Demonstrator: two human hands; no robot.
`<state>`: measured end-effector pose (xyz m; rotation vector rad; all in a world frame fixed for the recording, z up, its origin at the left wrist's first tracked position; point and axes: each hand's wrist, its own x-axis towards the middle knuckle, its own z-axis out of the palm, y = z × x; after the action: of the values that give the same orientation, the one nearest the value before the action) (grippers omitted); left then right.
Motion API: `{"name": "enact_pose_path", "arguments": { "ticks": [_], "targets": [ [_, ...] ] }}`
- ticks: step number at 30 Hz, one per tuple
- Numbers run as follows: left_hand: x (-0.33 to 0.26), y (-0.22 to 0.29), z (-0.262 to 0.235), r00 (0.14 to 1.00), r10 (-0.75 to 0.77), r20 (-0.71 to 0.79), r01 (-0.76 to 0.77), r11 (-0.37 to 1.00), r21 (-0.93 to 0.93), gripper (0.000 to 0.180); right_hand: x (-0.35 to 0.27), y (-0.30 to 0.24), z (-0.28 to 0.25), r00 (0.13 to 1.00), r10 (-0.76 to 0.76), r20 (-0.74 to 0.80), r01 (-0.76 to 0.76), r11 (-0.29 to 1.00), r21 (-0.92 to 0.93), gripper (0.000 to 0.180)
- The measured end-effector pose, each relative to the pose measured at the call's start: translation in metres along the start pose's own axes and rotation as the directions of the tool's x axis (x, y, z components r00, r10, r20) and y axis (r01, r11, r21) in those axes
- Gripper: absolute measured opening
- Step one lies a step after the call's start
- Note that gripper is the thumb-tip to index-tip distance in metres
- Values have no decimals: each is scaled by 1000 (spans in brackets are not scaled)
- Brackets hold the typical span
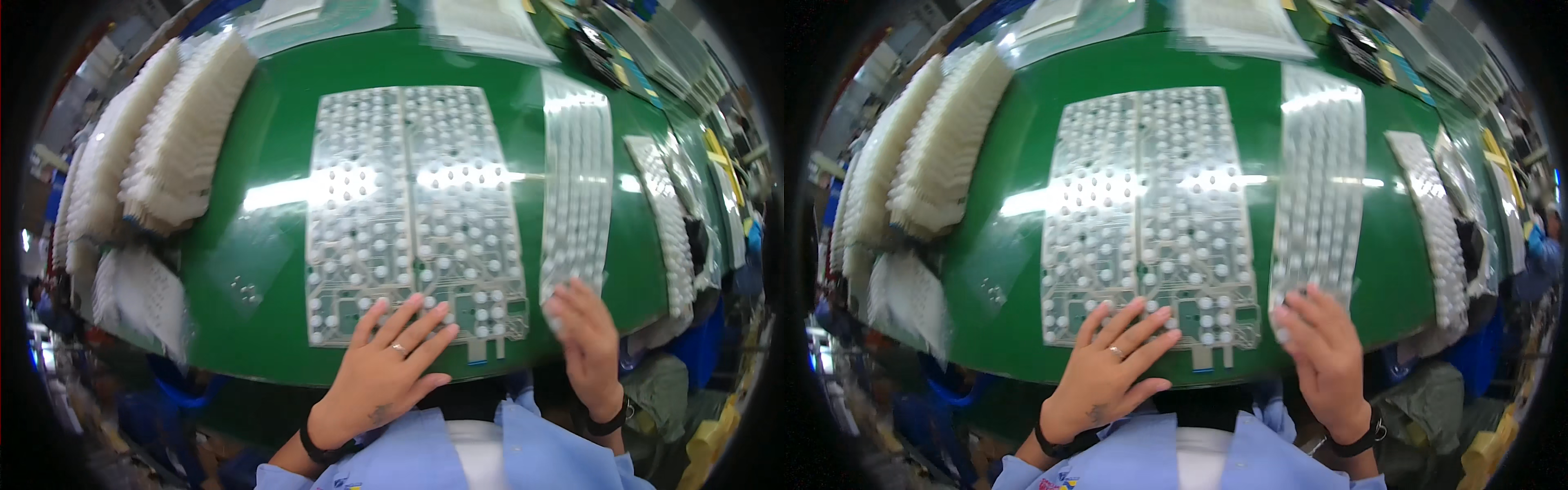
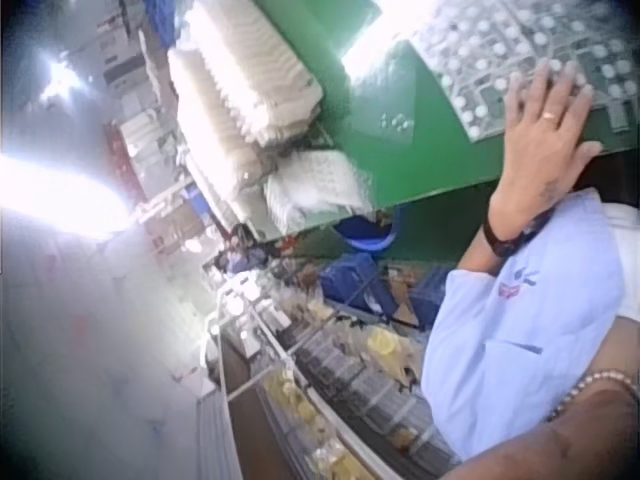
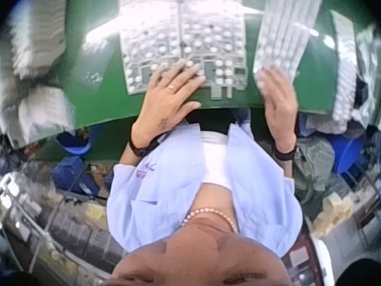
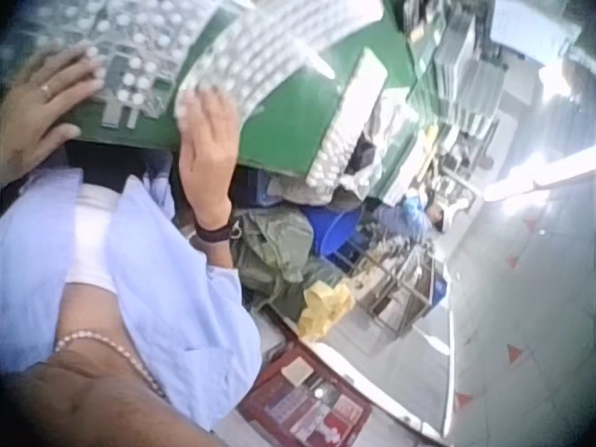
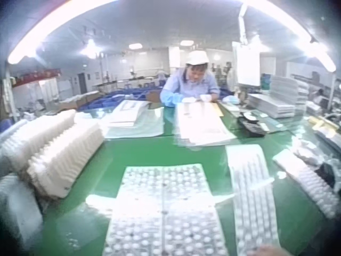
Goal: Manually attaching individual rubber domes or caps to a flexible printed circuit keyboard membrane layout.
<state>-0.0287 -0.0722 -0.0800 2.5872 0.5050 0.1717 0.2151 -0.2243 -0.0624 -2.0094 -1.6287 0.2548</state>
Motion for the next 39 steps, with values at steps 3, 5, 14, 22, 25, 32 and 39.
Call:
{"name": "enact_pose_path", "arguments": {
  "ticks": [3, 5, 14, 22, 25, 32, 39],
  "targets": [
    [3, -15, -6, 999, 44, -24, -47, 983, -176, 61, -14, 13, 24, 999, -7, 36, 8, 1000, -24, 39],
    [-4, -39, -28, 987, 58, -148, -90, 972, -216, 59, -13, 10, 25, 1000, -11, 23, 11, 1000, 15, 41],
    [-87, -122, -68, 728, -455, -513, 562, 824, 67, 47, -2, 4, 28, 995, -85, 44, 85, 996, 15, 41],
    [-102, -66, -61, 489, -458, -742, 541, 827, -154, 13, -15, 6, 16, 992, -82, -97, 91, 992, 85, 40],
    [-86, 1, -60, 740, -347, -576, 320, 935, -153, 8, -31, -13, 1, 966, -108, -235, 151, 973, 174, 37],
    [27, 67, 17, 986, 123, -116, -164, 869, -467, 11, -46, -47, -4, 995, 18, -100, 10, 962, 272, 25],
    [41, 76, 43, 985, 174, 4, -148, 848, -508, 12, -78, -16, -4, 994, 109, -1, -103, 939, 329, 16]
  ]
}}
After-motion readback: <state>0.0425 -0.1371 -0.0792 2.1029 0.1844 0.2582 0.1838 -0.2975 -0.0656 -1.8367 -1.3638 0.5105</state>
